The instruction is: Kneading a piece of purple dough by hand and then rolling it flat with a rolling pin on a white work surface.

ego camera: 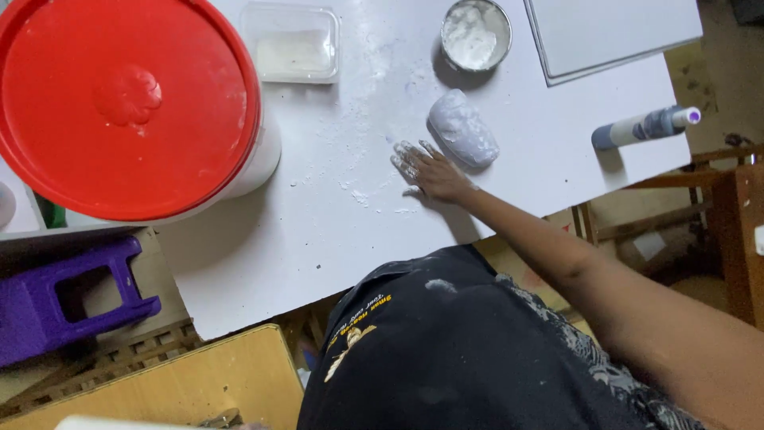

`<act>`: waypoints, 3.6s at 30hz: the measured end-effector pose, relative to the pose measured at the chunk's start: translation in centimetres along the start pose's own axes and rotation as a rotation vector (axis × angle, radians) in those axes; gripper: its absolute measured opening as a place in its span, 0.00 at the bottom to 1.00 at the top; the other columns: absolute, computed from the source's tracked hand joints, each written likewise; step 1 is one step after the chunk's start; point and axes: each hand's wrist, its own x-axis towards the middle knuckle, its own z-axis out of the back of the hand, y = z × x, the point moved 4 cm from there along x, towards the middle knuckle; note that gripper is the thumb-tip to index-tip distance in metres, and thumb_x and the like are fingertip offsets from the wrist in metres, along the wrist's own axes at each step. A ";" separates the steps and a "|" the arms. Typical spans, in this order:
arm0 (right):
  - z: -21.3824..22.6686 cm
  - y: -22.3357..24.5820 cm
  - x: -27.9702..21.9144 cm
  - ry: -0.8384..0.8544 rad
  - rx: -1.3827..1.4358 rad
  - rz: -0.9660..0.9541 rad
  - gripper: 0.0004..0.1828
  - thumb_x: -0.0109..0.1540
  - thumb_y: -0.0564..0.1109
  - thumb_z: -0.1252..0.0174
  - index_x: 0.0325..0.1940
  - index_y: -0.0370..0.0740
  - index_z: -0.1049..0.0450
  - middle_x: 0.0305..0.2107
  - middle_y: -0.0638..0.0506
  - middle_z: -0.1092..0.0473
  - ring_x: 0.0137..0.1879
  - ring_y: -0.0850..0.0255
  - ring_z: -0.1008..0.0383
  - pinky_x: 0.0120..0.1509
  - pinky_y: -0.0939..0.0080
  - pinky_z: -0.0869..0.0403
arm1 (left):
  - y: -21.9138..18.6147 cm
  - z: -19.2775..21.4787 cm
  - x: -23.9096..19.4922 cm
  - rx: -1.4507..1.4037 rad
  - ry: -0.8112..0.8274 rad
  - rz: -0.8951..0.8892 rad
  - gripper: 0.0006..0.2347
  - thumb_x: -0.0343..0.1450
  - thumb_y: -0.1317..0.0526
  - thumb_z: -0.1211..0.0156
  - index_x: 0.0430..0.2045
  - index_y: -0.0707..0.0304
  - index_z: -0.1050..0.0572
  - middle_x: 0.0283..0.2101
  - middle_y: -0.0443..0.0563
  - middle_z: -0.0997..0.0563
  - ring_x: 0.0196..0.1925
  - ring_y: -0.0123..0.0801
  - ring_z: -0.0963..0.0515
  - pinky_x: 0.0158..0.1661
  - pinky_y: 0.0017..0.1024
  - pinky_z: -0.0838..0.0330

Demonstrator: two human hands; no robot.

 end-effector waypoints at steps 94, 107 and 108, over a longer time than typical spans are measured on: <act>7.6 -4.1 -23.2 0.006 -0.187 -0.656 0.28 0.72 0.69 0.51 0.55 0.43 0.27 0.47 0.44 0.32 0.58 0.44 0.30 0.68 0.33 0.43 | -38.6 -30.8 8.5 0.499 0.184 -1.266 0.25 0.74 0.40 0.44 0.64 0.48 0.31 0.59 0.53 0.27 0.67 0.44 0.30 0.69 0.53 0.46; 3.4 -13.2 -16.1 0.130 -0.424 -0.720 0.16 0.59 0.55 0.37 0.44 0.45 0.26 0.40 0.50 0.30 0.49 0.51 0.27 0.44 0.47 0.29 | -52.4 -40.6 16.0 0.717 0.366 -1.194 0.12 0.70 0.50 0.53 0.23 0.52 0.25 0.19 0.51 0.23 0.24 0.45 0.18 0.37 0.43 0.33; 4.7 -14.4 -12.9 0.111 -0.261 -0.800 0.15 0.66 0.51 0.47 0.49 0.39 0.32 0.45 0.42 0.33 0.53 0.46 0.32 0.53 0.43 0.31 | -54.7 -40.5 16.0 0.596 0.197 -1.413 0.06 0.69 0.55 0.49 0.24 0.53 0.30 0.21 0.47 0.30 0.21 0.40 0.26 0.30 0.38 0.35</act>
